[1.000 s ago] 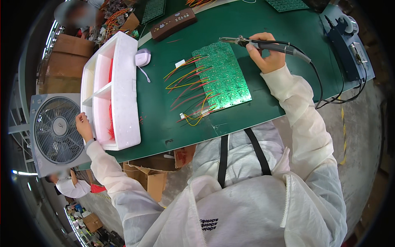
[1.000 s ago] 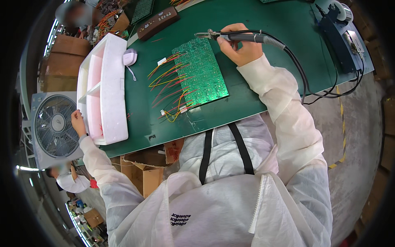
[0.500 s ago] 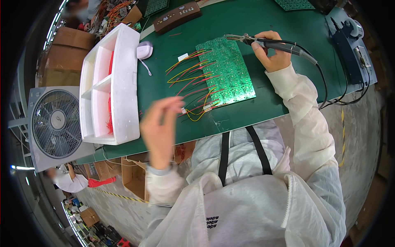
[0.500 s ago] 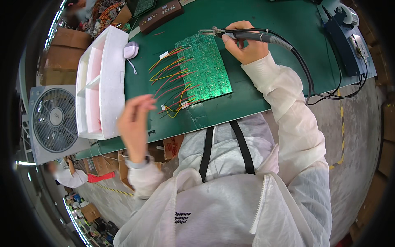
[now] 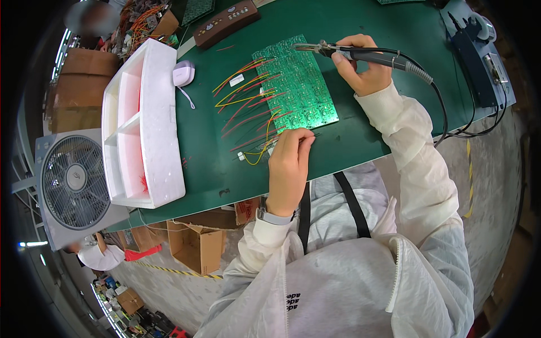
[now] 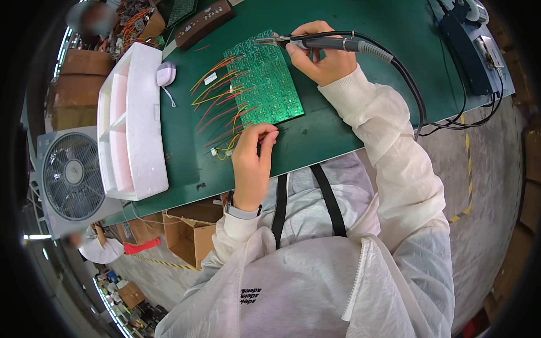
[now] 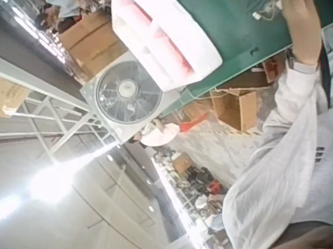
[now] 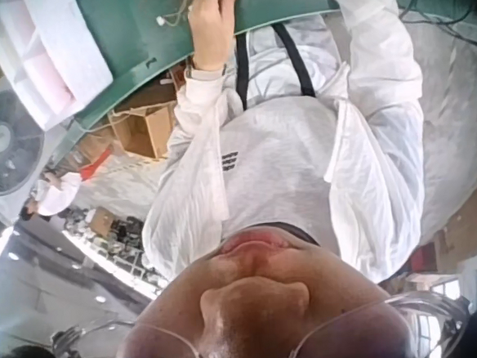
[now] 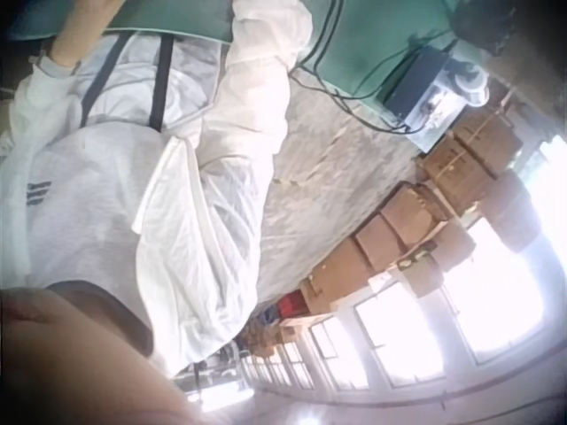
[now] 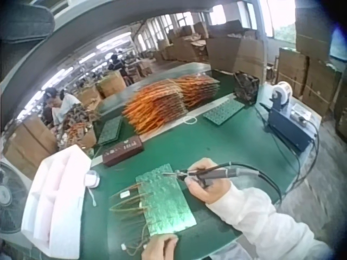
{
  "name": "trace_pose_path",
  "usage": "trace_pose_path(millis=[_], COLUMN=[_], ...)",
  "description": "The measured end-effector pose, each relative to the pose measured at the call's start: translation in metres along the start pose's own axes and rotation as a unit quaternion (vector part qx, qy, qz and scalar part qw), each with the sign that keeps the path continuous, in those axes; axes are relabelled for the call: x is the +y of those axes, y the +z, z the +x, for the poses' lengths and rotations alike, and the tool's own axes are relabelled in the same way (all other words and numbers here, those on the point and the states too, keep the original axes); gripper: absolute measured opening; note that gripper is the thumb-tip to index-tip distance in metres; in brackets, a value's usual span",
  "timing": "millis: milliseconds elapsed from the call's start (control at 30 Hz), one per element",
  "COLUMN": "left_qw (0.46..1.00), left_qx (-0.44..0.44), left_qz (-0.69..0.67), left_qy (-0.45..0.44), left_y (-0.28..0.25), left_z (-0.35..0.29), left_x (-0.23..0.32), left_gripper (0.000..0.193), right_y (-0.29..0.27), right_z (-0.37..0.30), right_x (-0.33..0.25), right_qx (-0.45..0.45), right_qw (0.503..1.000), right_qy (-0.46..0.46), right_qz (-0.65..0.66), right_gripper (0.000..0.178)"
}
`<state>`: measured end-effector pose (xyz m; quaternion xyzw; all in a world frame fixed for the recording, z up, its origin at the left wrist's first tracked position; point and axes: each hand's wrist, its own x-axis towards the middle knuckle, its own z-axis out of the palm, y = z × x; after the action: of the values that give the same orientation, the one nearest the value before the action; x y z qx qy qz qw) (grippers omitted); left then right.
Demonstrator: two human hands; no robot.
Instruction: The person takes wires from a container and solders them onto a circuit board using a soldering iron.
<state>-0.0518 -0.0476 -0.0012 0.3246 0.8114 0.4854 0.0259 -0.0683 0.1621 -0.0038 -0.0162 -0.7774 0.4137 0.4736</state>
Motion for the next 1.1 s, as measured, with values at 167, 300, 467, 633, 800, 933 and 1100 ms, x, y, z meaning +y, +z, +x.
trace_pose_path(millis=[167, 300, 467, 633, 800, 933, 1100], left_qw=[0.997, 0.982, 0.978, 0.985, 0.99, 0.985, 0.991], left_qx=[0.001, 0.005, -0.034, -0.037, -0.033, -0.014, -0.014], left_qz=[0.061, 0.144, 0.153, 0.118, 0.084, 0.108, 0.067], left_qy=[0.037, 0.123, 0.135, 0.122, 0.107, 0.135, 0.113], left_y=[-0.027, -0.043, -0.038, -0.035, -0.036, -0.035, -0.033], left_z=[0.022, 0.069, 0.088, 0.087, 0.087, 0.089, 0.09], left_x=[0.008, -0.011, -0.031, -0.04, -0.045, -0.046, -0.048], left_gripper=[0.004, 0.005, 0.006, 0.006, 0.008, 0.01, 0.013], right_y=[-0.002, -0.002, -0.004, -0.002, -0.003, -0.007, -0.011], right_z=[-0.003, -0.005, -0.007, -0.009, -0.01, -0.011, -0.014], right_x=[-0.002, -0.003, -0.003, -0.003, -0.005, -0.003, -0.005], right_qx=[-0.038, -0.037, -0.036, -0.04, -0.075, -0.085, -0.141], right_qw=[0.998, 0.999, 0.998, 0.997, 0.995, 0.991, 0.986], right_qy=[0.047, 0.036, 0.053, 0.051, 0.042, 0.059, 0.039], right_qz=[0.012, -0.01, 0.007, 0.043, 0.045, 0.086, 0.084], right_gripper=[0.02, 0.019, 0.02, 0.02, 0.021, 0.026, 0.032])
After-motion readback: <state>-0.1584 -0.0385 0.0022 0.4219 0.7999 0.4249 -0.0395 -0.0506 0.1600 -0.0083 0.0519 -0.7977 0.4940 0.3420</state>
